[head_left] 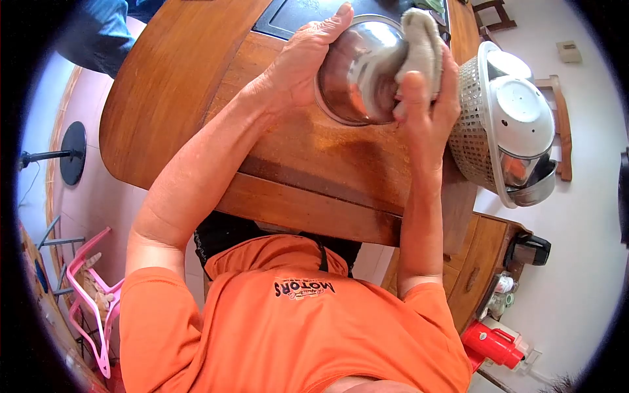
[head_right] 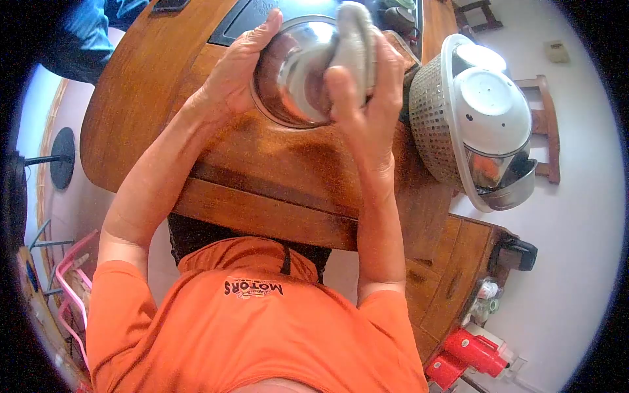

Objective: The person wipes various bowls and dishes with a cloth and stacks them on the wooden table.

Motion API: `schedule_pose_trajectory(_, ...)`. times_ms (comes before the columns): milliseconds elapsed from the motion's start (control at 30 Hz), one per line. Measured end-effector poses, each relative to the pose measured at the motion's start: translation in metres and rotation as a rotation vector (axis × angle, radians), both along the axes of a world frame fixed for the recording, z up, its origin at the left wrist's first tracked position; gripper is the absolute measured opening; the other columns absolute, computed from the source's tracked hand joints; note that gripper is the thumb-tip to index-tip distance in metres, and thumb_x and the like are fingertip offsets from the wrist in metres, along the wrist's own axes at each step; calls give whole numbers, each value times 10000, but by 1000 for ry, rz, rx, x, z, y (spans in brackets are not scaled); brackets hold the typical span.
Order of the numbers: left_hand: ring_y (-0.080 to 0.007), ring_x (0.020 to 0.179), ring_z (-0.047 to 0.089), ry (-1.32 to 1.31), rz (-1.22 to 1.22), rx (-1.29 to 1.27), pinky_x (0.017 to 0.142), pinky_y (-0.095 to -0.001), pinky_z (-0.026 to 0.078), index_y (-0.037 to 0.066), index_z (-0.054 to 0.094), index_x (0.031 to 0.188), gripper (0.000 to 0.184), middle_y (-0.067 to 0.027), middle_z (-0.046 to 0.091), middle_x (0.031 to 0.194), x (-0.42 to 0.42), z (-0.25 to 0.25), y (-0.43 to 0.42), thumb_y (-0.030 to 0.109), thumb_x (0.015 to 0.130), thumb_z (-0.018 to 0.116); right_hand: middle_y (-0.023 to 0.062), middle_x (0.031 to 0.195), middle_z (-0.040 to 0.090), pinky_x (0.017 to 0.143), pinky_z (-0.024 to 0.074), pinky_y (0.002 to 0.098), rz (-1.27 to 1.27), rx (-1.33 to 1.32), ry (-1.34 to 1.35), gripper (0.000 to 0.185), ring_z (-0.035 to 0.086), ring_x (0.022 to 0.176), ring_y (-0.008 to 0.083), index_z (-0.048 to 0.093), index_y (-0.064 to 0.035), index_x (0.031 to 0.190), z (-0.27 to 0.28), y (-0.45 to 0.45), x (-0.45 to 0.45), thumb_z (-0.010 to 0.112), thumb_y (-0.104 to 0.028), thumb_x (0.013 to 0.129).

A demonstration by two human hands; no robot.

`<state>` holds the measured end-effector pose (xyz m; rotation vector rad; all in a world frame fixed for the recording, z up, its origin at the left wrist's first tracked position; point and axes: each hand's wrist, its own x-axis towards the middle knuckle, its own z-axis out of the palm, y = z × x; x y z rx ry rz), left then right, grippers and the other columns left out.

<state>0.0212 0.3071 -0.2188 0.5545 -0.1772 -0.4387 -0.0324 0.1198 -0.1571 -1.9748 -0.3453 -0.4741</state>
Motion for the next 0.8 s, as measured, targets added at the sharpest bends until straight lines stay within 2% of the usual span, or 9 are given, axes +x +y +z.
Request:
schedule_pose_trajectory(67, -134, 958, 672, -25, 38, 35, 869, -298, 580, 33, 665, 1116, 516, -45, 711, 1027, -1, 2, -3, 518, 1034, 509, 193, 1303, 585, 984, 456, 428, 36, -447, -531, 668, 573, 1157, 326, 528, 22, 1396, -10, 0, 11, 735, -381, 905)
schedule_pose_trajectory(100, -145, 941, 684, -12, 52, 16, 842, -300, 598, 39, 657, 1129, 485, -55, 715, 1030, -3, 2, -5, 493, 1037, 514, 224, 1388, 535, 1091, 337, 499, 94, -433, -547, 652, 478, 1281, 400, 586, -23, 1361, -15, 3, 12, 788, -356, 838)
schedule_pose_trajectory(267, -140, 906, 688, -205, -69, -133, 808, -307, 609, 48, 654, 1122, 384, -52, 710, 1027, 3, -16, 5, 406, 1049, 537, 104, 1434, 529, 1080, 320, 488, 141, -746, -607, 470, 468, 1294, 350, 710, -222, 1213, -19, 39, -17, 805, -307, 761)
schedule_pose_trajectory(333, -216, 833, 697, -108, -312, -454, 751, -339, 603, -13, 628, 1136, 570, -116, 704, 981, 14, -24, 8, 514, 1059, 426, 160, 1411, 538, 1097, 314, 450, 140, -796, -638, 488, 483, 1279, 358, 714, -125, 1202, -22, 39, -16, 818, -202, 732)
schedule_pose_trajectory(367, -239, 909, 690, 85, -138, -259, 830, -366, 586, -12, 608, 1175, 595, -142, 696, 1035, -7, 13, 4, 530, 1062, 391, 160, 1411, 538, 1097, 314, 450, 142, -797, -636, 488, 483, 1279, 358, 714, -125, 1202, -24, 37, -12, 818, -202, 732)
schedule_pose_trajectory(533, -282, 986, 687, 11, -80, -348, 912, -416, 571, 2, 600, 1212, 545, -159, 696, 1108, 1, -5, -8, 489, 1071, 398, 226, 1443, 469, 1091, 367, 449, 119, -529, -560, 617, 488, 1275, 383, 598, -64, 1342, -30, 18, -4, 805, -128, 765)
schedule_pose_trajectory(667, -296, 1018, 693, 47, -83, -331, 946, -475, 568, -7, 600, 1222, 523, -166, 696, 1160, -2, 1, -6, 458, 1075, 410, 230, 1370, 502, 1023, 408, 422, 6, -267, -459, 491, 486, 1280, 335, 561, -32, 1365, -36, -1, 15, 681, -252, 944)
schedule_pose_trajectory(733, -284, 987, 701, 14, -123, -316, 927, -478, 576, -12, 601, 1216, 537, -165, 702, 1139, -4, 2, -8, 469, 1072, 410, 147, 1188, 582, 885, 473, 325, -51, -170, -313, 466, 576, 1079, 215, 536, -12, 1373, -40, -12, 16, 579, -316, 1022)
schedule_pose_trajectory(800, -276, 977, 702, 14, -93, -282, 915, -468, 581, -7, 604, 1209, 533, -161, 705, 1125, 2, -8, -8, 469, 1074, 405, 44, 984, 585, 679, 458, 232, -19, 326, 193, 493, 545, 795, 98, 529, -1, 1364, -39, -21, 17, 555, -366, 1033)
